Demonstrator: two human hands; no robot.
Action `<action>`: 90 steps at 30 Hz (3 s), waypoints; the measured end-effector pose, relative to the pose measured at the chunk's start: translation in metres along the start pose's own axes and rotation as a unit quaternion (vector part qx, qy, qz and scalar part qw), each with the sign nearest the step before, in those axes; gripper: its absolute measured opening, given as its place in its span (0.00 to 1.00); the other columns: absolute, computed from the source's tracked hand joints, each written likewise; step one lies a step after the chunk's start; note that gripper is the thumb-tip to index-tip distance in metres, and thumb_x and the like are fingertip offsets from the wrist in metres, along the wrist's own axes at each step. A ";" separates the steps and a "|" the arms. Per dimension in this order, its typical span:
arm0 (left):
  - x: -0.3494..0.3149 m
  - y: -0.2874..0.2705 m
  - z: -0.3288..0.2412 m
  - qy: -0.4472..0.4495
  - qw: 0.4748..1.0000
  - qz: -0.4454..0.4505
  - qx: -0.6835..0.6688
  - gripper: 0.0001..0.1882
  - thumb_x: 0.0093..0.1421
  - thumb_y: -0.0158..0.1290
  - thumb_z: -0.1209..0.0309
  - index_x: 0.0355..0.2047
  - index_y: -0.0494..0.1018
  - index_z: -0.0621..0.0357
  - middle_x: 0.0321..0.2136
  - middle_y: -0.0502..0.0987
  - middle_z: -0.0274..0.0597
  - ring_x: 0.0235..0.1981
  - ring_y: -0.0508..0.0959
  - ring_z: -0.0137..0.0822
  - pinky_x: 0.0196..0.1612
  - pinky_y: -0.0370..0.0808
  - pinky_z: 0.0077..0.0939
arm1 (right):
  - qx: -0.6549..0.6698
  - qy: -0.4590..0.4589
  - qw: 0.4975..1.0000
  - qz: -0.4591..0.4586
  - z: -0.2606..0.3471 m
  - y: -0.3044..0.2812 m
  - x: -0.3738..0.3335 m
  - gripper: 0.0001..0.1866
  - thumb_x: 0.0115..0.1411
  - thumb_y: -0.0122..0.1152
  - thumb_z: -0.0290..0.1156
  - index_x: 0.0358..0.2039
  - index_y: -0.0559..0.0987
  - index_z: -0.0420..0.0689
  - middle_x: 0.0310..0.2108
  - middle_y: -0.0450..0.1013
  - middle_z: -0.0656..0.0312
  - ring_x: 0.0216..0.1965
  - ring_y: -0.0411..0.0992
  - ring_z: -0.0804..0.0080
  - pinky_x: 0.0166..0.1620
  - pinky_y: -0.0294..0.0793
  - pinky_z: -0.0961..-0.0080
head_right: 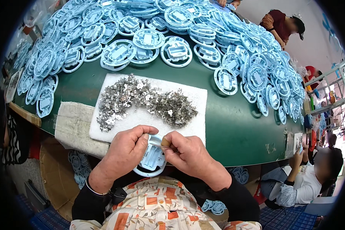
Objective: The person sits at a table in a workshop and assembles light blue face masks. They pick up a mask frame, insert a small metal clip into a slot, and use a wooden stick to press the clip into place. The person repeats this process for multiple masks, placing the finished items into a pile on the table.
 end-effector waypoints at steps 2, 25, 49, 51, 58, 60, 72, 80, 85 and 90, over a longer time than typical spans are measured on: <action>0.000 -0.001 -0.001 -0.006 1.000 0.001 0.000 0.14 0.71 0.46 0.74 0.51 0.78 0.65 0.19 0.74 0.37 0.21 0.71 0.22 0.26 0.69 0.24 | 0.009 -0.009 1.000 -0.004 -0.004 0.003 -0.001 0.07 0.58 0.64 0.22 0.35 0.75 0.40 0.19 0.72 0.63 0.18 0.71 0.74 0.25 0.71 0.77; -0.003 -0.003 -0.007 -0.051 0.998 0.031 -0.015 0.17 0.68 0.47 0.73 0.52 0.77 0.67 0.27 0.81 0.39 0.27 0.77 0.23 0.32 0.75 0.22 | -0.112 0.086 0.990 -0.022 0.023 -0.008 -0.013 0.12 0.65 0.61 0.28 0.49 0.76 0.49 0.24 0.78 0.56 0.24 0.79 0.56 0.27 0.76 0.63; -0.005 -0.003 -0.008 -0.075 0.996 0.048 -0.010 0.19 0.65 0.53 0.75 0.55 0.74 0.67 0.28 0.79 0.35 0.27 0.76 0.20 0.31 0.74 0.20 | -0.279 0.060 0.953 0.107 0.047 -0.016 -0.015 0.24 0.58 0.63 0.24 0.56 0.79 0.51 0.22 0.77 0.59 0.22 0.77 0.57 0.25 0.75 0.61; -0.004 -0.003 -0.009 -0.075 0.996 0.051 -0.016 0.20 0.64 0.54 0.75 0.56 0.74 0.68 0.30 0.80 0.35 0.29 0.78 0.20 0.32 0.76 0.19 | -0.279 0.058 0.954 0.093 0.045 -0.016 -0.021 0.24 0.58 0.64 0.24 0.56 0.79 0.51 0.22 0.77 0.59 0.22 0.77 0.57 0.25 0.75 0.61; -0.010 0.001 -0.006 -0.101 0.984 0.036 -0.143 0.19 0.65 0.53 0.76 0.57 0.73 0.67 0.40 0.81 0.39 0.35 0.80 0.22 0.40 0.79 0.18 | -0.190 0.072 0.979 -0.020 0.045 -0.017 -0.032 0.19 0.64 0.65 0.28 0.55 0.78 0.46 0.21 0.76 0.59 0.21 0.76 0.66 0.26 0.73 0.70; -0.014 0.004 -0.011 -0.105 0.971 0.032 -0.213 0.20 0.66 0.52 0.77 0.57 0.72 0.67 0.42 0.80 0.41 0.37 0.80 0.23 0.42 0.79 0.19 | -0.054 0.118 0.989 -0.065 0.037 -0.016 -0.035 0.18 0.67 0.64 0.32 0.55 0.77 0.43 0.21 0.76 0.60 0.21 0.76 0.72 0.27 0.74 0.73; -0.018 0.017 -0.036 0.085 0.988 0.095 0.087 0.22 0.63 0.49 0.76 0.58 0.71 0.70 0.43 0.80 0.47 0.39 0.80 0.28 0.45 0.78 0.23 | 0.314 0.172 0.933 -0.037 0.014 -0.015 -0.045 0.15 0.75 0.54 0.33 0.54 0.76 0.35 0.34 0.76 0.69 0.32 0.69 0.89 0.35 0.69 0.87; -0.017 0.023 -0.006 -0.062 0.885 0.144 -0.438 0.24 0.76 0.40 0.60 0.62 0.65 0.67 0.38 0.75 0.41 0.34 0.79 0.31 0.36 0.81 0.26 | 0.235 0.066 0.958 -0.149 0.021 -0.007 -0.053 0.13 0.75 0.53 0.29 0.54 0.78 0.37 0.28 0.73 0.71 0.27 0.64 0.88 0.30 0.65 0.87; -0.021 0.024 -0.006 -0.057 0.859 0.145 -0.488 0.29 0.76 0.42 0.56 0.65 0.63 0.68 0.38 0.79 0.43 0.33 0.80 0.32 0.37 0.81 0.26 | 0.184 0.008 0.976 -0.114 0.037 0.006 -0.045 0.20 0.68 0.55 0.18 0.59 0.76 0.37 0.33 0.82 0.57 0.34 0.82 0.73 0.41 0.83 0.76; -0.022 0.025 -0.003 0.036 0.908 0.121 -0.400 0.25 0.74 0.48 0.67 0.66 0.62 0.70 0.41 0.77 0.44 0.34 0.79 0.31 0.36 0.78 0.23 | 0.043 -0.085 0.987 -0.127 0.024 0.021 -0.043 0.24 0.61 0.62 0.19 0.59 0.77 0.43 0.29 0.81 0.58 0.29 0.81 0.65 0.33 0.80 0.73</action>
Point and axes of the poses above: each hand's wrist, its own x-axis towards the middle knuckle, its own y-axis out of the palm, z = x × y, the point moved 2 cm from there along x, towards the middle knuckle
